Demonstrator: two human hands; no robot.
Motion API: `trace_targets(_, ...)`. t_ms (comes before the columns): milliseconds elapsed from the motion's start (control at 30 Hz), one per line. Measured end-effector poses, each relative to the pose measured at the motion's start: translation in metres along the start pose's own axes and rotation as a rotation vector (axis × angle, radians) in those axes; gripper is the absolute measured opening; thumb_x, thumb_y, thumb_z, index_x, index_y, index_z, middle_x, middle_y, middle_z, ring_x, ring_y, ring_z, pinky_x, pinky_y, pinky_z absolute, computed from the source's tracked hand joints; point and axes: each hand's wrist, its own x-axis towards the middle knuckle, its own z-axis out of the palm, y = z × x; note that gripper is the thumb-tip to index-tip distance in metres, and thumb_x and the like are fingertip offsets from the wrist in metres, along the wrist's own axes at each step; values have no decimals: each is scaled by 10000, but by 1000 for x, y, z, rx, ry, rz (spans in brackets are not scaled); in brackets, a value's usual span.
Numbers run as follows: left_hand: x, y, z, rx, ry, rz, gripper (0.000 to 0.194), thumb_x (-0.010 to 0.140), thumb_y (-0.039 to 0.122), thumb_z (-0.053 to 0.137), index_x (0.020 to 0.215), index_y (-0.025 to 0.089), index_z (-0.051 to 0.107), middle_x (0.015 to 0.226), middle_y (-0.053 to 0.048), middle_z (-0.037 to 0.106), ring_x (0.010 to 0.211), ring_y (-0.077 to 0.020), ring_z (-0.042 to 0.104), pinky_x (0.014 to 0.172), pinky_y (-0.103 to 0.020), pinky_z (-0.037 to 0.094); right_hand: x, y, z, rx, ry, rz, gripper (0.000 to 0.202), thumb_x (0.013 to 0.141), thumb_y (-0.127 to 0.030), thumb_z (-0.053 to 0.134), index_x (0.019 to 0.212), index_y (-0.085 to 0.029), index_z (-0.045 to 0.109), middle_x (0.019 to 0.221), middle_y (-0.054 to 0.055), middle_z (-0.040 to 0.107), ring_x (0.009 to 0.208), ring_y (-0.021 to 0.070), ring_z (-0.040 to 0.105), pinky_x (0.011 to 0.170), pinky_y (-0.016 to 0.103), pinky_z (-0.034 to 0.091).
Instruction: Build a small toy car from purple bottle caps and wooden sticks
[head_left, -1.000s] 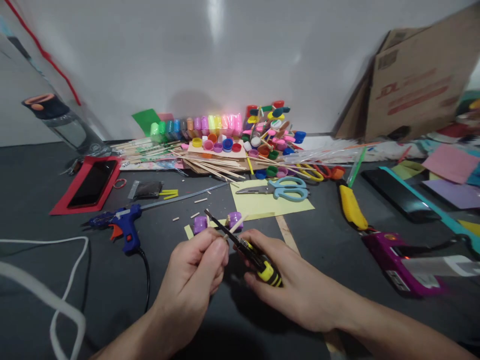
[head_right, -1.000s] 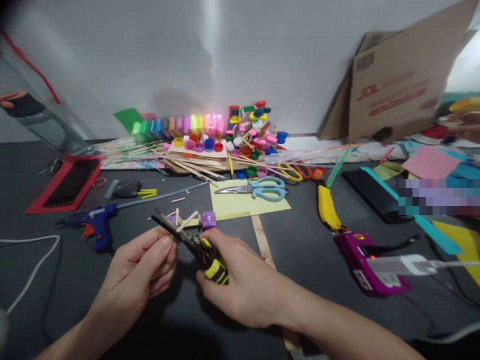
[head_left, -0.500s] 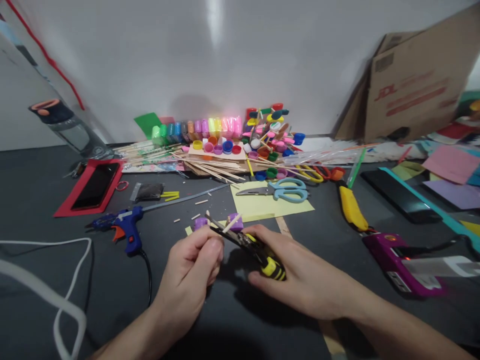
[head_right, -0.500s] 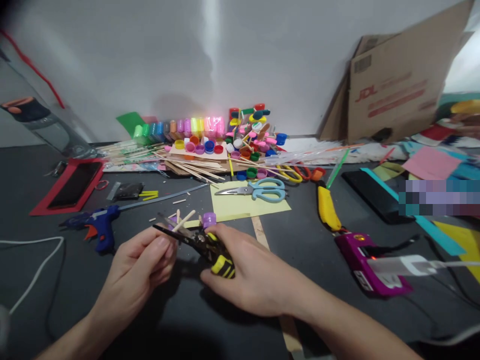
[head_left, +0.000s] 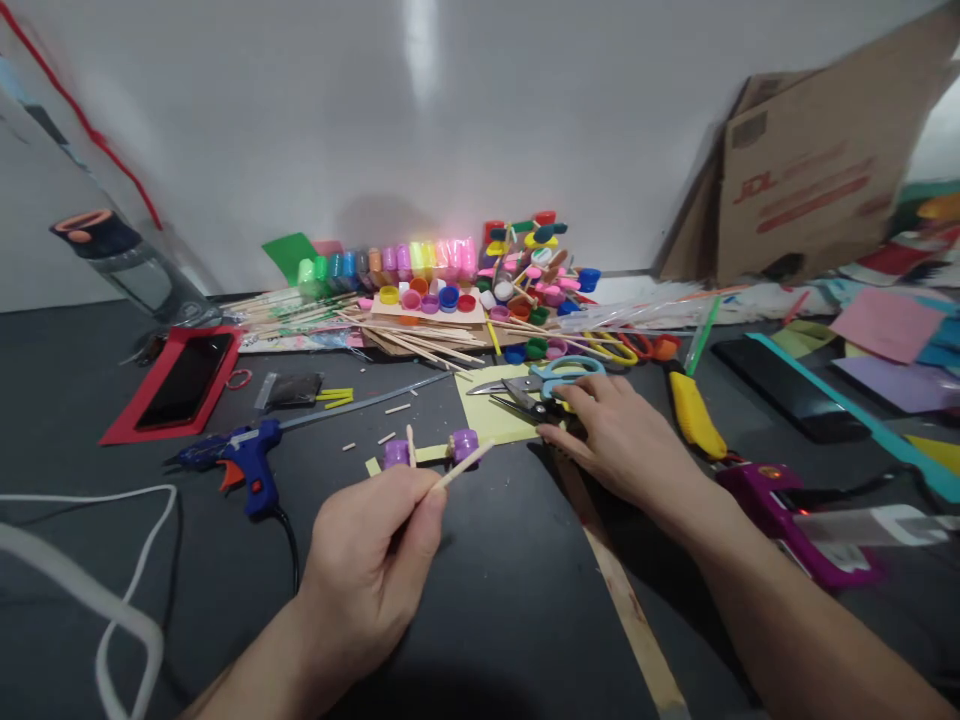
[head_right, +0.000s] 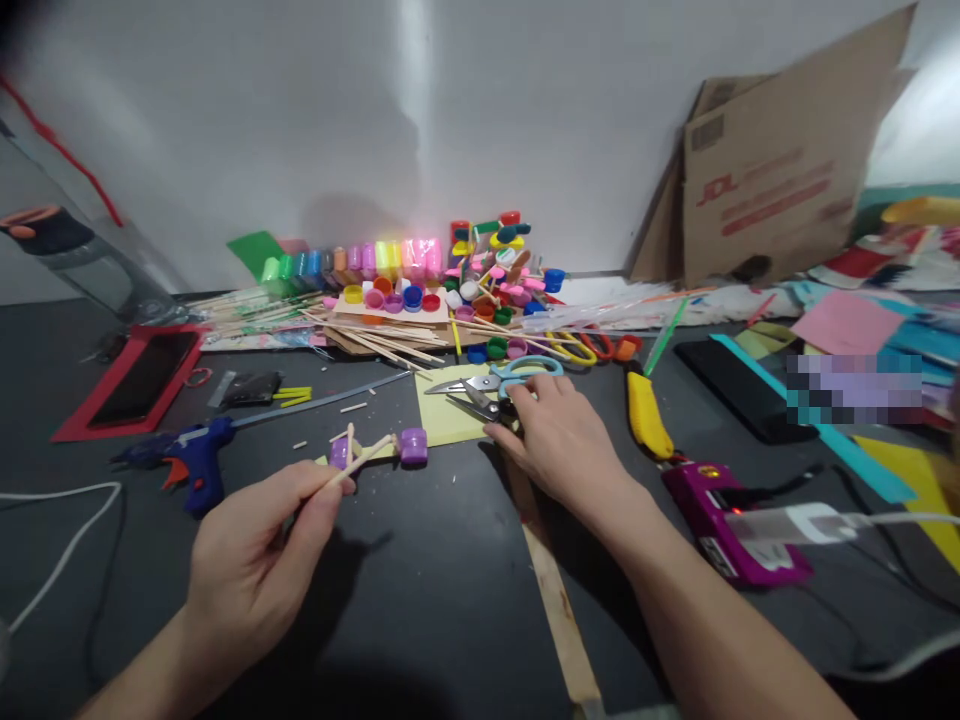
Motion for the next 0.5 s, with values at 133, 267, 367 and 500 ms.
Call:
trace_targets(133,0,0,6,113,-74,111,197,956,107,480,812,173,598,642,9,581,553,-113,526,572,-240,386,-15,-31,-26,373,380,-365,221,974,-238,556,1176,-175,621,1158,149,656,1085,256,618,944,401,496)
trace_targets(267,-1,0,14,218,-98,206,258,967,118,468,737,181,566,580,26,501,497,-117,473,530,-269,341,-21,-57,-32,427,367,-770,180,969,-159,545,1118,-185,642,991,100,699,878,205,609,783,343,509)
trace_targets(367,-1,-1,19,254,-102,224,291,961,115,475,686,194,524,571,33,473,486,-115,447,529,-275,328,-21,-66,-26,390,321,-756,212,987,-114,452,974,-151,661,814,76,672,734,185,544,667,310,470)
trace_targets(500,-3,-3,23,251,-115,182,320,959,108,472,653,202,477,564,38,457,479,-108,435,525,-276,315,-24,-69,-19,320,281,-685,258,963,-68,425,860,-135,651,743,66,613,687,184,486,626,294,416)
